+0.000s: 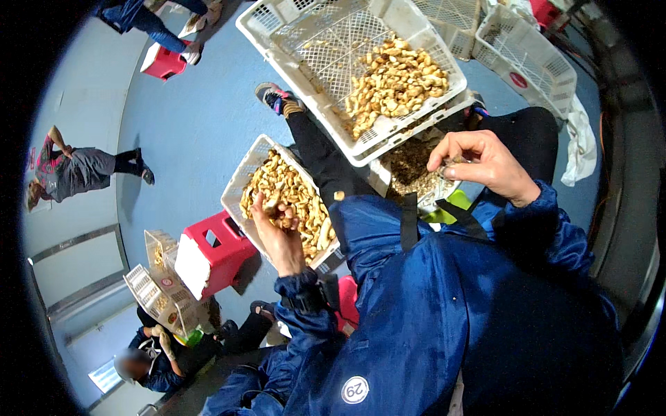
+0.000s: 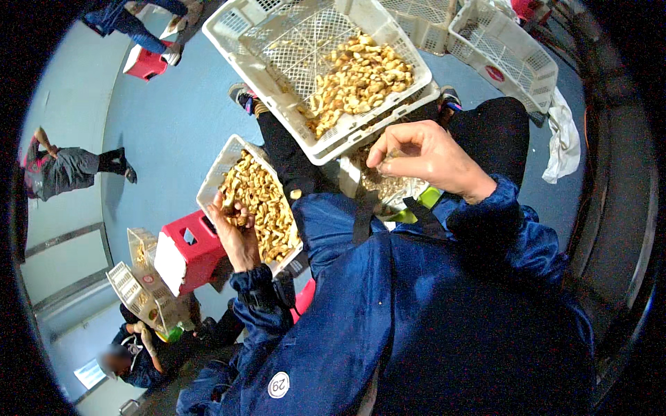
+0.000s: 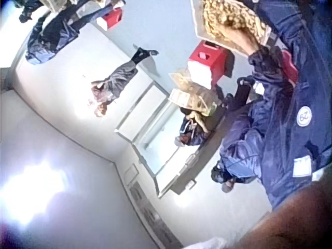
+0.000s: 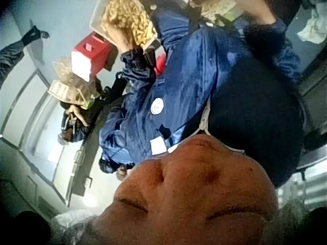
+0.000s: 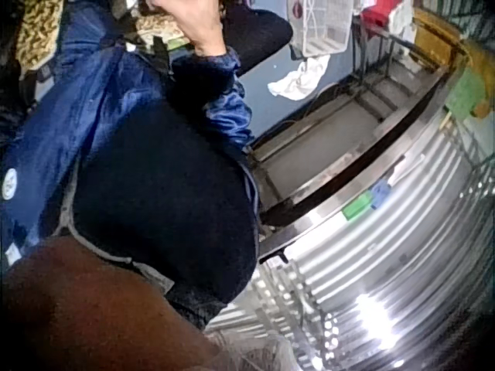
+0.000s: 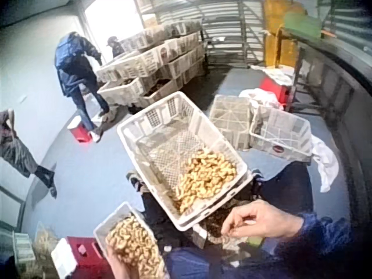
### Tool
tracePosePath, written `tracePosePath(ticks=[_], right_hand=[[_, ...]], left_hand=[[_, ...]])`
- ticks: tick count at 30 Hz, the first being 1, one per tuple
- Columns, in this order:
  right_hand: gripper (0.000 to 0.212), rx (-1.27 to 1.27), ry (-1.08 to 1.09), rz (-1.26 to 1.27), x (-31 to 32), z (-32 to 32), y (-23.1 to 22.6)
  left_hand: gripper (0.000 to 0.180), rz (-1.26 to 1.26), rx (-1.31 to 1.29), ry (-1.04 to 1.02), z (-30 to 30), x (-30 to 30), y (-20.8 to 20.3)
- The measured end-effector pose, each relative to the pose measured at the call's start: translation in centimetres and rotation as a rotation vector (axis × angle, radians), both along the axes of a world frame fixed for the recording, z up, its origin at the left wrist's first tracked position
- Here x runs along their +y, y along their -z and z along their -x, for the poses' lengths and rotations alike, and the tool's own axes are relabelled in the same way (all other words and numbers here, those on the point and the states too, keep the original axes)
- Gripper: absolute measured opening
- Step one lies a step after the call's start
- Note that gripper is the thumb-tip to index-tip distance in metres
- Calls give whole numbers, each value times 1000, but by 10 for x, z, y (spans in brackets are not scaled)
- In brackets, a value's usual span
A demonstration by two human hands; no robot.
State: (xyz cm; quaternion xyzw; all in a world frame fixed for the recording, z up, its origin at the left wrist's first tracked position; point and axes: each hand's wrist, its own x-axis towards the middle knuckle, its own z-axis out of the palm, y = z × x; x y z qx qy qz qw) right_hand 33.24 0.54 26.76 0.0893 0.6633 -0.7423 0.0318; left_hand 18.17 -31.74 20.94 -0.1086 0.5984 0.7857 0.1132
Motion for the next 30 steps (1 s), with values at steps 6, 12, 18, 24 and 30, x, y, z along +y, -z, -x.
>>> tracePosePath(ticks=[6,12,18,24,30], right_hand=[[17,13,26,-560,-19,15,69],[22,12,-138,-273,4,13,14],[17,-159,-155,-695,-8,17,68],[13,72,105,-609,-18,21,31],[7,87,165,-229,-26,3,9]], left_hand=[[34,-215,-487,-72,3,-66,91],[24,-606,-503,-106,6,-42,79],[29,-548,-591,375,-40,2,59],[38,-713,-513,755,-58,62,21],[40,-445,-268,852,-50,97,-16]])
